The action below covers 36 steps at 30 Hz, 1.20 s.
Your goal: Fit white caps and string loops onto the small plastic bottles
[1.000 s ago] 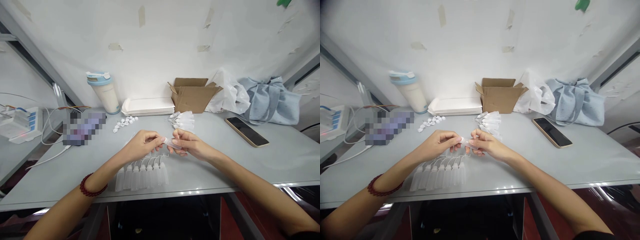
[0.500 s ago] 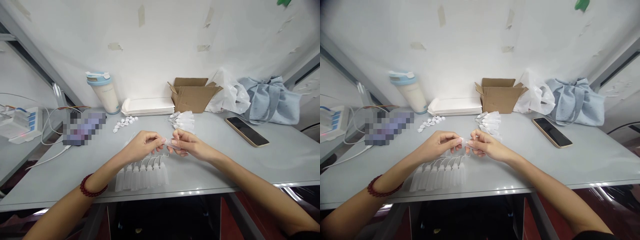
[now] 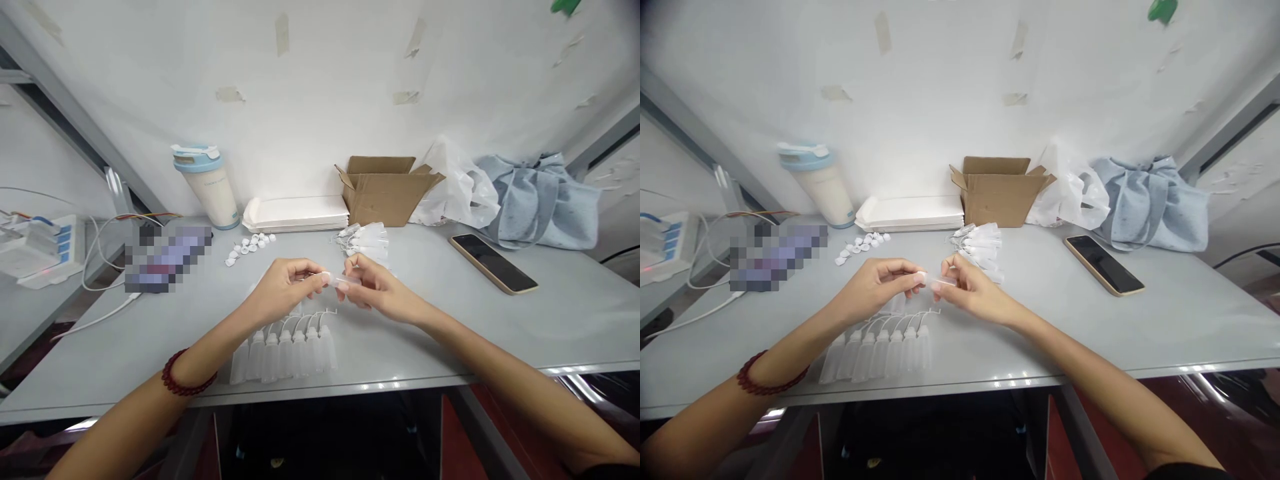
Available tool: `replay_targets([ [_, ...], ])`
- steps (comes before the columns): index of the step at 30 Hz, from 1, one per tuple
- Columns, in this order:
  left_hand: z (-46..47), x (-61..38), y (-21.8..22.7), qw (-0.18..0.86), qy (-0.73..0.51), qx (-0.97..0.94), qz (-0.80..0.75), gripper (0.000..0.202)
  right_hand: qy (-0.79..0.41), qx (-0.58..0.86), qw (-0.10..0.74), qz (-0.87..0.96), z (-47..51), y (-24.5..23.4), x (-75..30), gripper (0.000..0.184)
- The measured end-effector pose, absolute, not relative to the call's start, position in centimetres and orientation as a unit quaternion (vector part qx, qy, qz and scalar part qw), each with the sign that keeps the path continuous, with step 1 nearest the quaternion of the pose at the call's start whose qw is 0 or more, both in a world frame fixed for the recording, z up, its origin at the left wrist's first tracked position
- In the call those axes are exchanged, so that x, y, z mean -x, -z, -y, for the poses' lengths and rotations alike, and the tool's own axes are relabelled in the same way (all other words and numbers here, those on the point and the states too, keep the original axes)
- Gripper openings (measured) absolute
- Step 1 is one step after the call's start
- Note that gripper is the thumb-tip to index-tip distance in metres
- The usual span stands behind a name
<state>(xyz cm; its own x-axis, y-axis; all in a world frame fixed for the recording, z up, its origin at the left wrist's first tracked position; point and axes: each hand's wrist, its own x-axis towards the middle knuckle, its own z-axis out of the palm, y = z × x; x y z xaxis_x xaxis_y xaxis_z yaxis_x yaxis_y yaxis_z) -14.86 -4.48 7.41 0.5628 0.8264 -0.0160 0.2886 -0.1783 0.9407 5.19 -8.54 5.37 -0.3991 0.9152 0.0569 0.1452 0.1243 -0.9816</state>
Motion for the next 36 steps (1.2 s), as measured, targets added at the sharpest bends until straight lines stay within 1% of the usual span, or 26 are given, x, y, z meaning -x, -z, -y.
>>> replay_targets([
  [2,4.3,14.8,-7.3,0.531,-0.259,-0.702,-0.398,0.025,-0.358,0.441,0.372,0.734,8.6,-4.9,-5.1,0.019],
  [4,4.0,14.9,-7.3,0.565,-0.239,-0.680,-0.402,0.031,-0.238,0.435,0.366,0.787,8.6,-4.4,-5.1,0.018],
  [8,3.8,15.3,-7.2,0.641,-0.189,-0.637,-0.384,0.038,-0.101,0.387,0.375,0.836,8.4,-3.6,-5.2,0.015],
  [12,3.7,15.5,-7.1,0.683,-0.182,-0.611,-0.358,0.035,-0.030,0.374,0.375,0.848,8.3,-3.4,-5.4,0.016],
  [15,3.6,15.5,-7.0,0.658,-0.200,-0.640,-0.344,0.029,-0.029,0.384,0.368,0.846,8.5,-3.7,-5.4,0.018],
  [17,3.7,15.4,-7.0,0.622,-0.205,-0.674,-0.342,0.025,-0.062,0.399,0.374,0.835,8.8,-4.1,-5.3,0.019],
  [22,4.6,14.9,-7.0,0.535,-0.228,-0.719,-0.380,0.019,-0.240,0.464,0.400,0.753,9.0,-4.8,-4.9,0.023],
  [25,5.1,14.6,-7.0,0.518,-0.263,-0.711,-0.395,0.021,-0.374,0.480,0.412,0.679,8.8,-5.1,-4.9,0.031],
  [27,5.0,14.6,-7.1,0.517,-0.268,-0.713,-0.390,0.023,-0.422,0.477,0.424,0.644,8.7,-5.2,-5.0,0.035],
  [29,4.8,14.7,-7.2,0.531,-0.253,-0.714,-0.380,0.029,-0.402,0.472,0.433,0.655,8.8,-5.3,-5.0,0.033],
  [31,4.4,14.8,-7.3,0.560,-0.228,-0.705,-0.371,0.037,-0.338,0.463,0.435,0.694,8.9,-5.3,-5.0,0.026],
  [33,4.2,14.8,-7.3,0.593,-0.208,-0.688,-0.363,0.039,-0.273,0.453,0.434,0.729,9.0,-5.2,-4.9,0.021],
  [36,4.2,14.9,-7.3,0.628,-0.194,-0.669,-0.346,0.039,-0.206,0.445,0.433,0.756,9.1,-4.9,-4.8,0.019],
])
